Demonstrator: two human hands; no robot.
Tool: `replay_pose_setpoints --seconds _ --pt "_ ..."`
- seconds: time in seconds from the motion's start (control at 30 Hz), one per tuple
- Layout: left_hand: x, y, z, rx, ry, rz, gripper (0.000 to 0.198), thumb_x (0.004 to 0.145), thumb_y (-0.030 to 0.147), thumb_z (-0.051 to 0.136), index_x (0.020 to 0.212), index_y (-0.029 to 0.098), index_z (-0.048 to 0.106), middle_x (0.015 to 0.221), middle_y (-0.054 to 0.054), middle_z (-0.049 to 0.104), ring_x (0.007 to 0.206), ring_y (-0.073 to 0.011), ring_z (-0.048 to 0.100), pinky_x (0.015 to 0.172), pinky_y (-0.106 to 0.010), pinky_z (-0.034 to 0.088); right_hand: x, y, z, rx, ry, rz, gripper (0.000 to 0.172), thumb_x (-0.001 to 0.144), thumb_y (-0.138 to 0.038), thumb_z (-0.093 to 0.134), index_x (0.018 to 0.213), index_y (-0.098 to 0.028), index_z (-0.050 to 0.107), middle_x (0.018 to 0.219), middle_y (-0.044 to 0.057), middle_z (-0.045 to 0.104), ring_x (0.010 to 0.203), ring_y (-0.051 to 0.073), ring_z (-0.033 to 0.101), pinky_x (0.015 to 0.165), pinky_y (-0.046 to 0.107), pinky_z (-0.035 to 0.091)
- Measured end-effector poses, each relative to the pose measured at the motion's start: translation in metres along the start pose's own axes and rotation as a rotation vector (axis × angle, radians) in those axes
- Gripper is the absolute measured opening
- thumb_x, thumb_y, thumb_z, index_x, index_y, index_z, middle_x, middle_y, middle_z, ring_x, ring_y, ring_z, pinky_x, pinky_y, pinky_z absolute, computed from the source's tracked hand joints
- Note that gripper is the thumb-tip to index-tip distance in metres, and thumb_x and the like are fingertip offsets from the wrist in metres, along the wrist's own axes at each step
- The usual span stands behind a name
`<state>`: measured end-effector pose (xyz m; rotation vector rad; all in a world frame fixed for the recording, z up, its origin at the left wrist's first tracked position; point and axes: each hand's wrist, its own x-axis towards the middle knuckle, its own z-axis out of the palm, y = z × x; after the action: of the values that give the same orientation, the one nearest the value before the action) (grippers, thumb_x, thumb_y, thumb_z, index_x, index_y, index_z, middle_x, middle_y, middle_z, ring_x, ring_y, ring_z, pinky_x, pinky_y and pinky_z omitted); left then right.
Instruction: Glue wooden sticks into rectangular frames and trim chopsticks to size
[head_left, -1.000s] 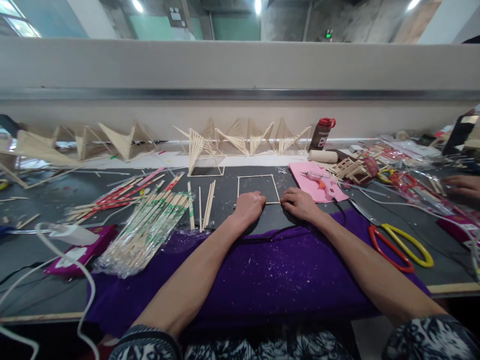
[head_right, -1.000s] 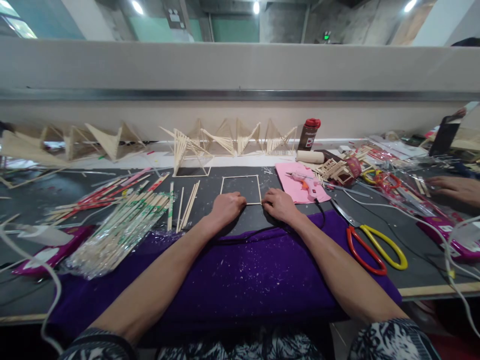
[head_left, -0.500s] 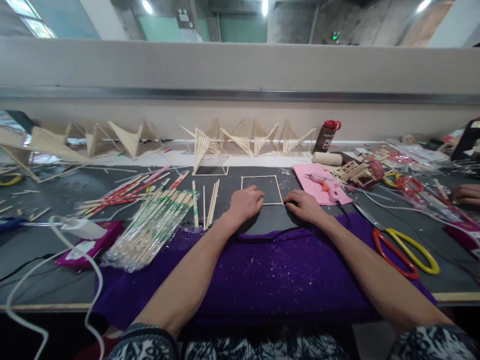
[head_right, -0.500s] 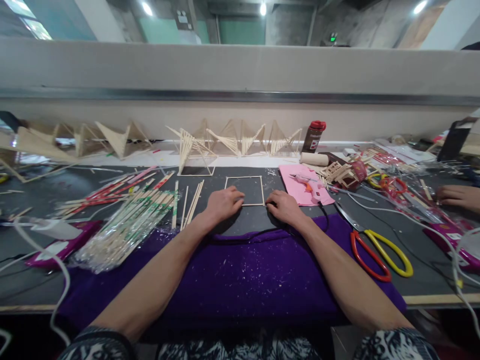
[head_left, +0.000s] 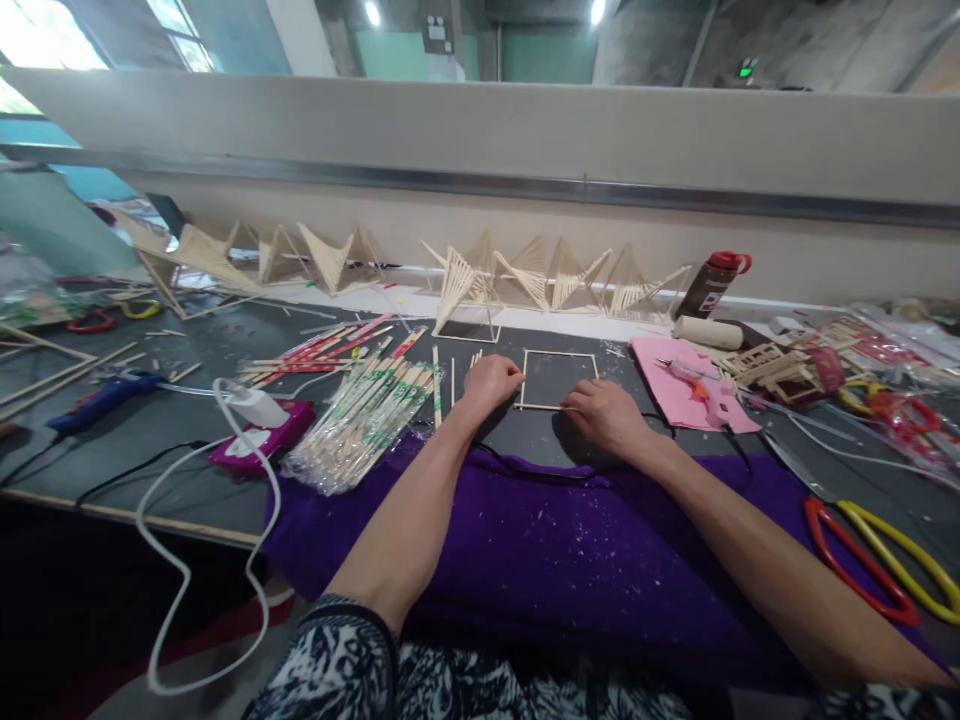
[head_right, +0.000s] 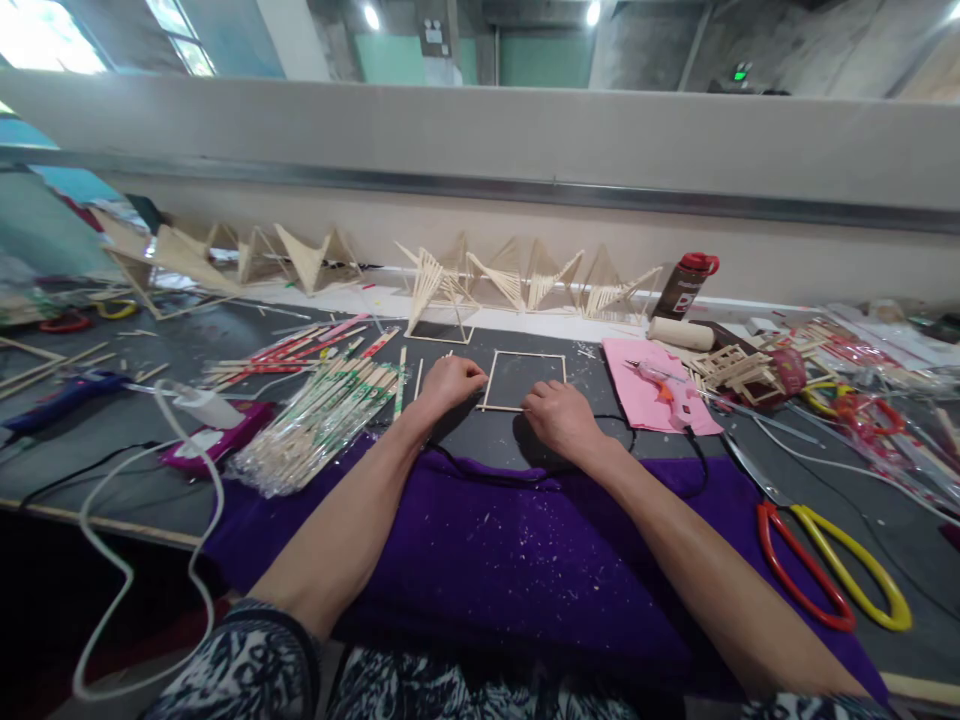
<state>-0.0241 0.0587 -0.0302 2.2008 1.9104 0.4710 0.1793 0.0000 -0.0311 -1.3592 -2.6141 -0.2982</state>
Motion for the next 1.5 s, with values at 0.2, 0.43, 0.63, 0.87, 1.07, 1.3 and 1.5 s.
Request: replay_pose_setpoints --seconds 0.2,0.43,0.63,0.87,1.07,1.3,1.5 --pt "0.002 0.006 0.003 0.076 -0.104 -0.093 0.032 0.064 0.050 0.061 0.081 0.025 0.072 0.086 -0.006 0.070 0.085 -0.0196 0.062 0.072 -0.025 0.046 0.027 -0.012 0.010 -0.002 -0.057 0.041 0.022 0.086 -0.031 0.048 0.094 -0.023 0.067 0.090 0.007 0.062 0.086 0.020 0.052 0.069 0.029 0.033" --pt "0.003 0.008 0.005 0.085 -0.104 -0.107 0.033 0.062 0.039 0.063 0.088 0.020 0.071 0.092 -0.011 0.069 0.088 -0.0230 0.062 0.073 -0.029 0.048 0.023 -0.013 0.021 -0.023 -0.031 0.053 0.027 0.088 -0.031 0.043 0.085 -0.021 0.068 0.085 0.007 0.062 0.082 0.019 0.052 0.065 0.028 0.030" --pt "0.004 0.009 0.005 0.086 -0.112 -0.138 0.033 0.063 0.033 0.062 0.091 0.017 0.070 0.094 -0.013 0.068 0.089 -0.0234 0.062 0.073 -0.028 0.049 0.019 -0.006 0.022 0.009 -0.005 0.054 0.025 0.088 -0.030 0.044 0.087 -0.022 0.068 0.085 0.006 0.062 0.080 0.017 0.052 0.065 0.027 0.030" --pt "0.007 0.006 0.005 0.035 -0.140 -0.170 0.034 0.061 0.034 0.063 0.089 0.016 0.070 0.094 -0.014 0.068 0.089 -0.0242 0.062 0.072 -0.029 0.048 0.014 -0.003 0.023 0.012 -0.020 0.057 0.026 0.088 -0.031 0.043 0.087 -0.023 0.068 0.086 0.006 0.062 0.081 0.018 0.053 0.066 0.028 0.030" --pt "0.006 0.006 0.005 0.024 -0.131 -0.156 0.033 0.062 0.037 0.063 0.087 0.017 0.071 0.091 -0.012 0.069 0.090 -0.0230 0.062 0.074 -0.027 0.047 0.016 -0.004 0.024 0.025 -0.035 0.070 0.027 0.088 -0.031 0.043 0.088 -0.023 0.068 0.087 0.007 0.062 0.081 0.018 0.052 0.066 0.029 0.030" --pt "0.006 0.005 0.005 0.033 -0.126 -0.131 0.031 0.064 0.037 0.062 0.087 0.018 0.071 0.092 -0.011 0.069 0.088 -0.0223 0.062 0.073 -0.028 0.047 0.015 -0.005 0.023 0.007 -0.039 0.062 0.029 0.088 -0.032 0.042 0.087 -0.023 0.069 0.086 0.007 0.062 0.080 0.019 0.052 0.066 0.029 0.030" --pt "0.007 0.003 0.007 0.013 -0.118 -0.107 0.032 0.067 0.039 0.059 0.088 0.019 0.071 0.090 -0.011 0.069 0.087 -0.0207 0.062 0.075 -0.027 0.047 0.014 -0.006 0.022 -0.017 -0.026 0.060 0.029 0.088 -0.032 0.042 0.087 -0.023 0.069 0.086 0.008 0.063 0.081 0.020 0.052 0.067 0.030 0.030"
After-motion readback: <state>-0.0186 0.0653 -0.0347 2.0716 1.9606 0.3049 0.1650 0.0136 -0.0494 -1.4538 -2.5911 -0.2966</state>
